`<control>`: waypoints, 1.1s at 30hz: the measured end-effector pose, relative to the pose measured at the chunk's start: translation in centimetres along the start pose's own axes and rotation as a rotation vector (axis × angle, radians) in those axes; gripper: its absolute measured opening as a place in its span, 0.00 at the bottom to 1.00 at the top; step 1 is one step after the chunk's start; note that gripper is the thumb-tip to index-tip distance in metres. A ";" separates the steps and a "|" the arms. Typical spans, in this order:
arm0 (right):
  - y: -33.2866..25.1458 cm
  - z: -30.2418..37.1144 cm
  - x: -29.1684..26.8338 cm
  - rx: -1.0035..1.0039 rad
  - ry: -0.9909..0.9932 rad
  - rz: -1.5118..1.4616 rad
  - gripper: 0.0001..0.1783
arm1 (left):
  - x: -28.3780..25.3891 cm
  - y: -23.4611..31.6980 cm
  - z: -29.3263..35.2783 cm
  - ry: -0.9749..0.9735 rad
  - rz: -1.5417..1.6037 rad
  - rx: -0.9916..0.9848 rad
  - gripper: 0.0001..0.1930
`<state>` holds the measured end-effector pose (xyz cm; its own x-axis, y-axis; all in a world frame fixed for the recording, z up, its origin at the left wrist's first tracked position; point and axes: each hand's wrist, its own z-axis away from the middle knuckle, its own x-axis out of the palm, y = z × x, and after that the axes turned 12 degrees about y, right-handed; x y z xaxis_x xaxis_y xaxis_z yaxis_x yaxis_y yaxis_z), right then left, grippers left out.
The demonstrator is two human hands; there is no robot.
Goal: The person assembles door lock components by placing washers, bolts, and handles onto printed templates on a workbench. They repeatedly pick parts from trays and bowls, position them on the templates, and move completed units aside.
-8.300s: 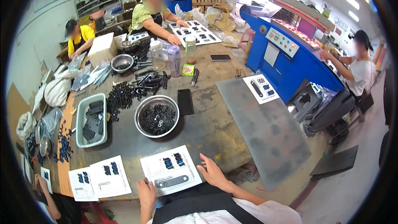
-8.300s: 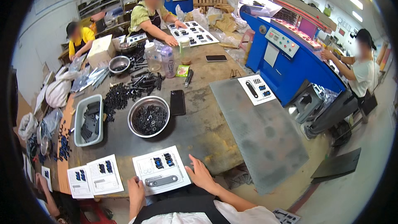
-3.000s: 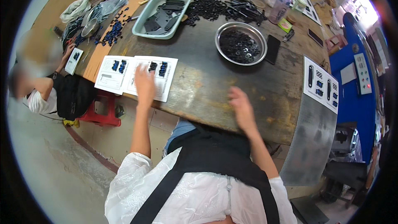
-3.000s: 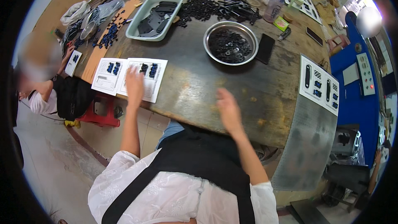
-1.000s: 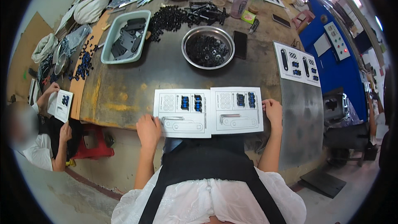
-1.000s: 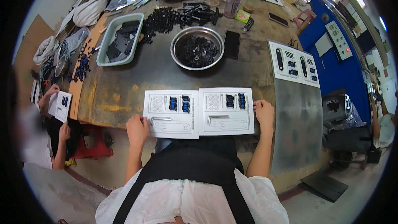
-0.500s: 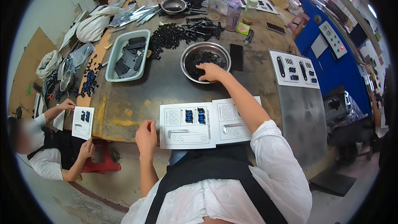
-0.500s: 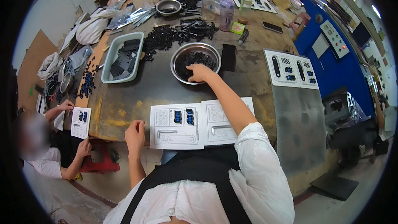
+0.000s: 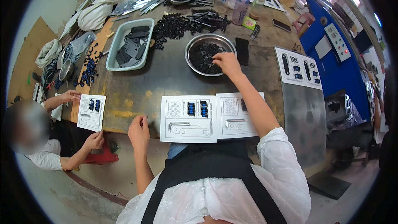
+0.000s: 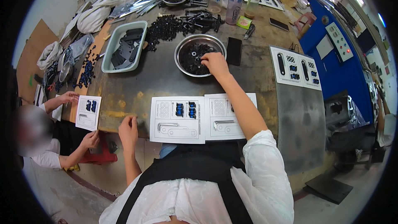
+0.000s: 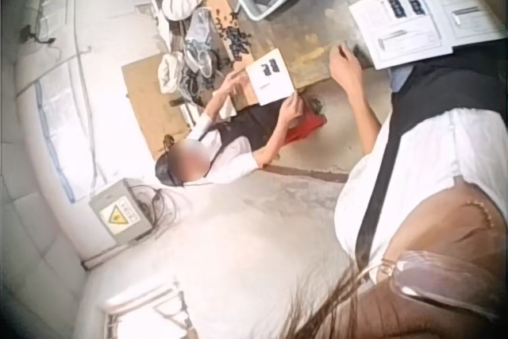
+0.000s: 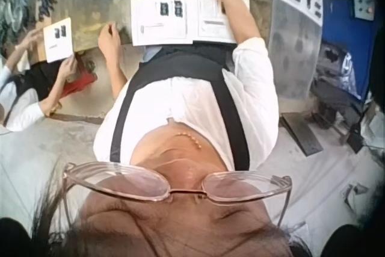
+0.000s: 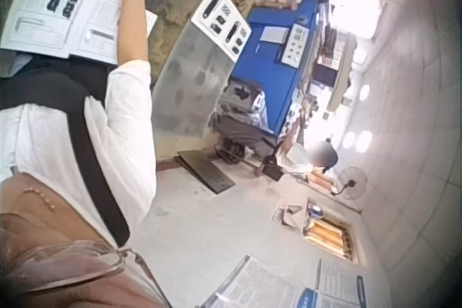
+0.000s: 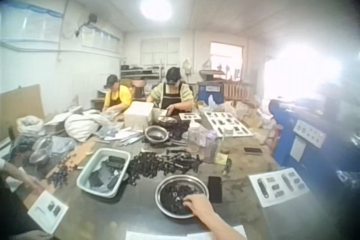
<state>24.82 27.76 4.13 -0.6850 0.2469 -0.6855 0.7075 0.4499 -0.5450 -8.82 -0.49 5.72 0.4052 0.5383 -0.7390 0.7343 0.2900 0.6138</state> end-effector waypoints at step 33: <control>-1.4 14.4 -9.7 0.461 -0.252 -0.183 0.15 | 5.0 6.2 1.8 -0.250 0.109 0.282 0.07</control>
<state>32.97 12.41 4.59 -0.7811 -0.0385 -0.6232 0.6225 0.0301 -0.7821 -1.27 2.56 5.38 0.5835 0.3348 -0.7399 0.7864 -0.0057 0.6177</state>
